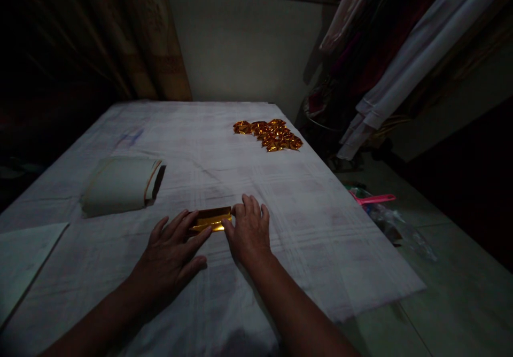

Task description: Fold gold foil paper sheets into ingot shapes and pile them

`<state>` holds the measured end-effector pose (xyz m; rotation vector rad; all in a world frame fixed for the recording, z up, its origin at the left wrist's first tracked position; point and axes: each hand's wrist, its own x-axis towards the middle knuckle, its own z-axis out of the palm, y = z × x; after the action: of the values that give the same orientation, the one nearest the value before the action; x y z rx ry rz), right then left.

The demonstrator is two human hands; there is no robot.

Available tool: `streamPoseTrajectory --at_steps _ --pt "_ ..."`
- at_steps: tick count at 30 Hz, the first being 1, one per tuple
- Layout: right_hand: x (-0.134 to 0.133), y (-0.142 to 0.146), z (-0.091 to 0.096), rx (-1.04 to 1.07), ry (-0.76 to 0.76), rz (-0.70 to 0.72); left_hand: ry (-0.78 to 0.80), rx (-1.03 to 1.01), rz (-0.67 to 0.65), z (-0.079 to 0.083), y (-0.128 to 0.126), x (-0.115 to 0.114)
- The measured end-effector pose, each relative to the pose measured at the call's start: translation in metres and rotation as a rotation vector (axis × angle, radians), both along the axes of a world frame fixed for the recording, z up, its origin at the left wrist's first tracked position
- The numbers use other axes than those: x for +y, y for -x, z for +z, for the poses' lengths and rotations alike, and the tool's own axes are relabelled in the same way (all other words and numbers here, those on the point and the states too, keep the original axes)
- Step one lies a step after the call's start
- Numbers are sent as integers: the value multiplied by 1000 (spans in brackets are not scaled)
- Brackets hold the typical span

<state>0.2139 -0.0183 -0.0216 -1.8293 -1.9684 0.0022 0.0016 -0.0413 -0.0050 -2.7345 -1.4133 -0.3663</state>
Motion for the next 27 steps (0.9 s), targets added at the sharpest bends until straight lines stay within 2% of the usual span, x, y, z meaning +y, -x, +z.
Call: streamPoseTrajectory --at_steps 8,12,16,20,27 --pt "0 -1 3 6 28 5 -36 60 22 3 31 -6" --pt "0 -1 3 8 21 4 -43 52 23 5 39 -6" --pt "0 -1 1 10 6 6 -70 33 -26 1 40 -3" --pt "0 -1 -3 14 -18 15 -25 -17 -92 -1 40 -2" --pt "0 -9 -6 67 -73 83 67 -142 -13 16 22 4"
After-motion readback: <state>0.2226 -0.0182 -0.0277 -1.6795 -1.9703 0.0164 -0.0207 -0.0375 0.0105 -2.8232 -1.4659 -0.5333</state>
